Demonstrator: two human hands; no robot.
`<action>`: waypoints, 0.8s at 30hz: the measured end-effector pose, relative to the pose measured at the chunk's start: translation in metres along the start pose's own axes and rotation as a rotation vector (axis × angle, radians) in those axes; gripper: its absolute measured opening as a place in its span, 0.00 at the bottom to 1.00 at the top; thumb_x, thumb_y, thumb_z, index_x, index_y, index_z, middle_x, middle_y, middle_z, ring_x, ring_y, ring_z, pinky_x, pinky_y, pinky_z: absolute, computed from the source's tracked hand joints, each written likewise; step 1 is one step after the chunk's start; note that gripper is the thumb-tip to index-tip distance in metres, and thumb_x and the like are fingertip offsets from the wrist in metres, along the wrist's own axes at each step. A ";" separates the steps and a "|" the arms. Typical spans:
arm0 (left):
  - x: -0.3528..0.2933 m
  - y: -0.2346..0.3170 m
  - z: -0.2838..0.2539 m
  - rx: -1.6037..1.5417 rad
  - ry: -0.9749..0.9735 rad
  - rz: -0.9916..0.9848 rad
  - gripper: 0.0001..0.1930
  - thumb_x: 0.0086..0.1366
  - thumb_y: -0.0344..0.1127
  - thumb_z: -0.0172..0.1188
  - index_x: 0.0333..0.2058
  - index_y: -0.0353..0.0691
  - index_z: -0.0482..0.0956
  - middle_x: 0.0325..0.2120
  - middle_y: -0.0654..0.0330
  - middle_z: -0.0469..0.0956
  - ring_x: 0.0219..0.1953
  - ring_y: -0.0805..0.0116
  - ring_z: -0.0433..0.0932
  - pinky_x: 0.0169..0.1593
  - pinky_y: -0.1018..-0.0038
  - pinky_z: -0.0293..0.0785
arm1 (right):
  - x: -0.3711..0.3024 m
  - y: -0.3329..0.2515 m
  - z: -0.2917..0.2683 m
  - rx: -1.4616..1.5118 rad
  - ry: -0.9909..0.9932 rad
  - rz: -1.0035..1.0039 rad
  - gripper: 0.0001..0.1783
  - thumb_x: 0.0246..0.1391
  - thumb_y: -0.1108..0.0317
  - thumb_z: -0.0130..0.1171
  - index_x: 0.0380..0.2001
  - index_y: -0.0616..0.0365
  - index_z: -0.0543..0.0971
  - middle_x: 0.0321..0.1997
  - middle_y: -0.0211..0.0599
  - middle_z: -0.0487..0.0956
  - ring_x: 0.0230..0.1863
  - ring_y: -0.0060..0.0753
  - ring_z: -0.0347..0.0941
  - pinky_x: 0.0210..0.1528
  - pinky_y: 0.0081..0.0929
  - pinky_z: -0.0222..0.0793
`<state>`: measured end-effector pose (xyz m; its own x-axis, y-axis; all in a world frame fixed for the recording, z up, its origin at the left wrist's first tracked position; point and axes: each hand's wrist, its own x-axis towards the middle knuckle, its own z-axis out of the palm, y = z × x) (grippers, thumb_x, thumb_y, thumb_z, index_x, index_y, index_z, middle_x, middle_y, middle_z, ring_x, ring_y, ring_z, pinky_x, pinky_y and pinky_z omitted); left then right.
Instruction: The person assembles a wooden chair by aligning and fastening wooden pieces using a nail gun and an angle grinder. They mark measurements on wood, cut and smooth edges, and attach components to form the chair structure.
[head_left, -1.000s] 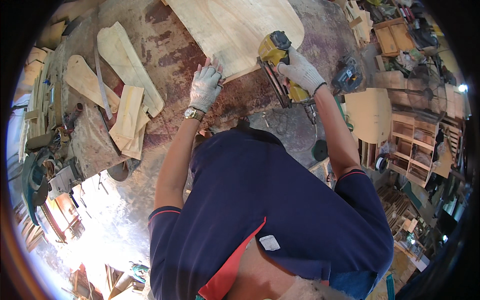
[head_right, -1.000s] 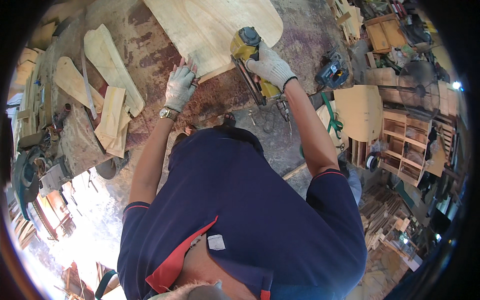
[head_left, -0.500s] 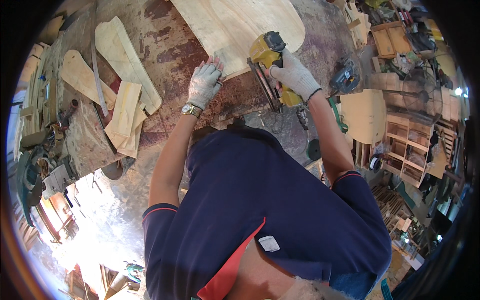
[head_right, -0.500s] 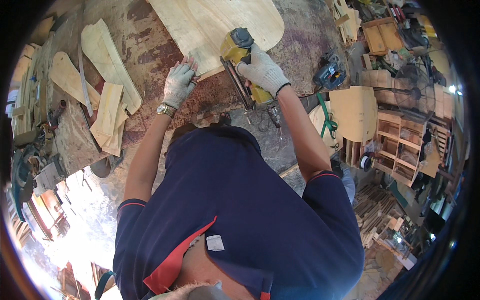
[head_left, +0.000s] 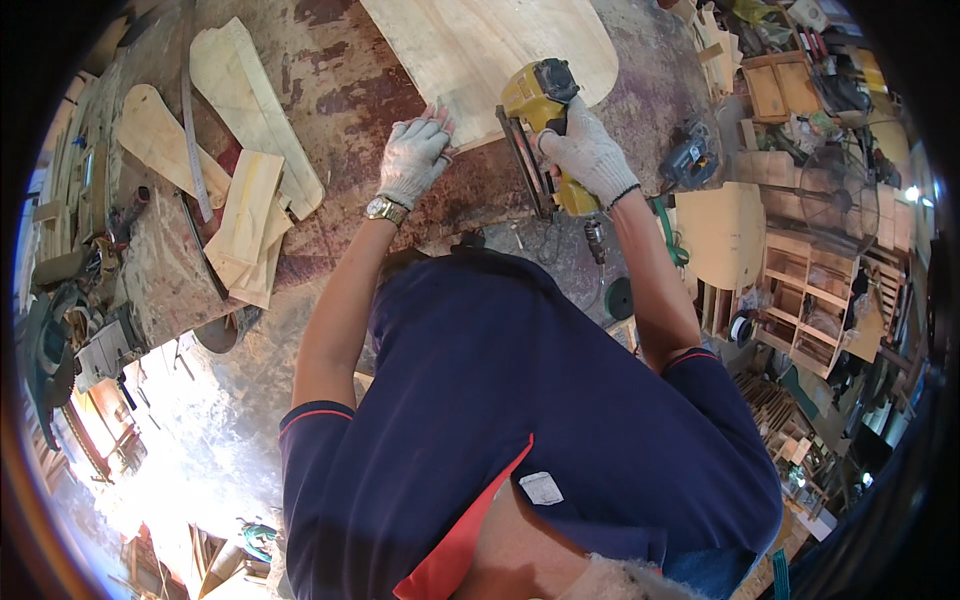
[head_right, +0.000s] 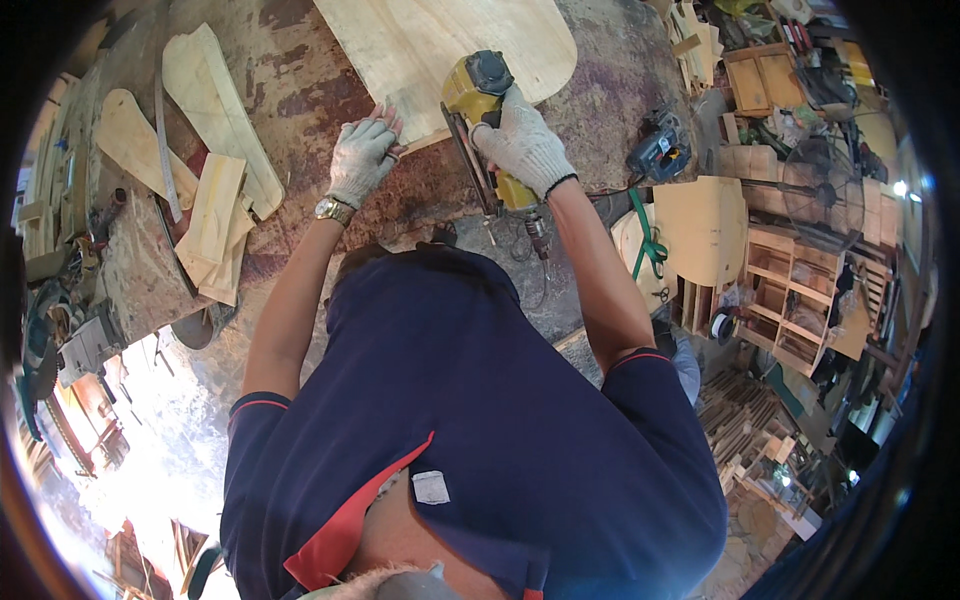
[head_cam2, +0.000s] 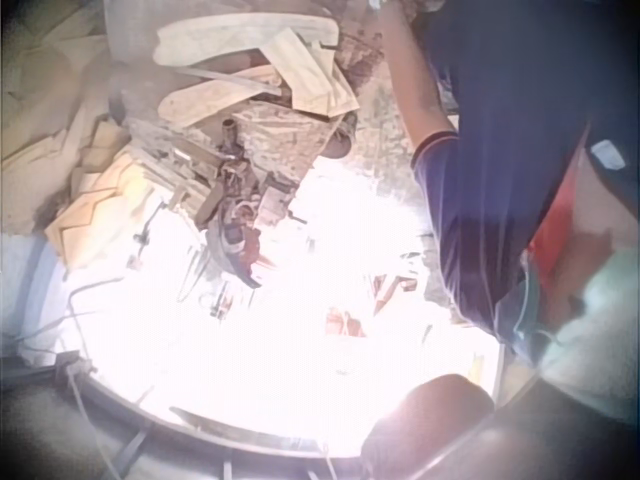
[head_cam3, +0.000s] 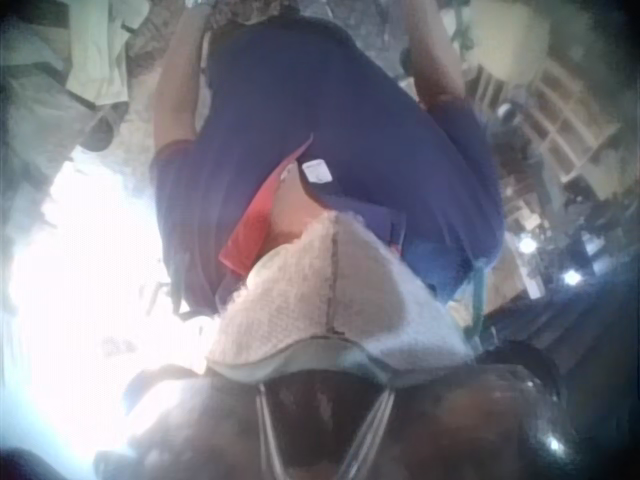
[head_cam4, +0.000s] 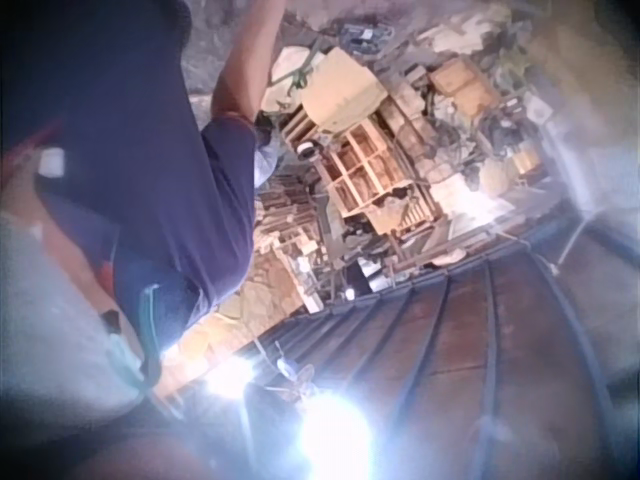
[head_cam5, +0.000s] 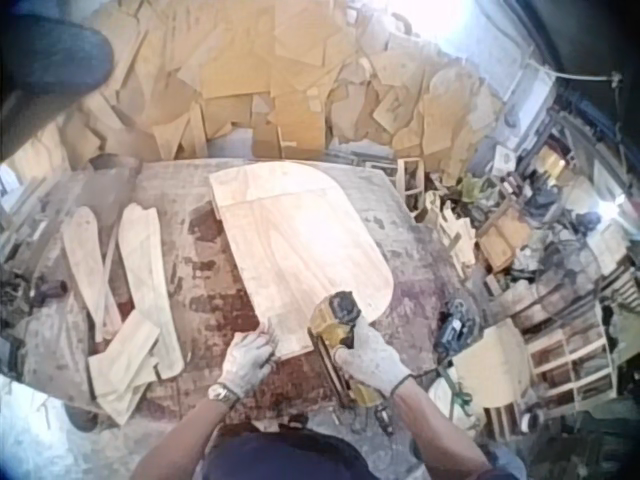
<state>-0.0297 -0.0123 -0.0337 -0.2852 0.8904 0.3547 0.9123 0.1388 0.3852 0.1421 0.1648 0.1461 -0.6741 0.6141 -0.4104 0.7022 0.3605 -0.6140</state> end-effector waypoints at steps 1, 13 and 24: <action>0.000 0.000 0.001 -0.009 -0.049 -0.027 0.16 0.59 0.38 0.65 0.46 0.43 0.81 0.55 0.60 0.80 0.64 0.59 0.73 0.58 0.62 0.68 | -0.001 -0.002 0.001 0.022 -0.025 0.005 0.30 0.58 0.68 0.62 0.60 0.65 0.64 0.33 0.36 0.77 0.22 0.25 0.76 0.26 0.31 0.75; 0.000 -0.003 0.003 -0.006 0.058 0.025 0.16 0.59 0.40 0.67 0.45 0.44 0.81 0.56 0.62 0.80 0.60 0.61 0.75 0.56 0.62 0.69 | -0.010 -0.016 0.020 -0.008 -0.049 0.010 0.31 0.57 0.69 0.60 0.62 0.64 0.64 0.33 0.38 0.79 0.23 0.26 0.77 0.28 0.32 0.77; -0.003 -0.004 0.002 0.006 -0.070 -0.023 0.34 0.55 0.50 0.72 0.60 0.45 0.77 0.65 0.60 0.73 0.71 0.61 0.66 0.65 0.57 0.65 | -0.019 -0.025 0.030 0.123 -0.121 0.001 0.32 0.56 0.69 0.61 0.62 0.63 0.65 0.33 0.38 0.79 0.23 0.26 0.77 0.28 0.31 0.77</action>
<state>-0.0323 -0.0146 -0.0377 -0.2849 0.9150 0.2857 0.9077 0.1618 0.3871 0.1303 0.1231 0.1491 -0.7009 0.5233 -0.4846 0.6748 0.2665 -0.6882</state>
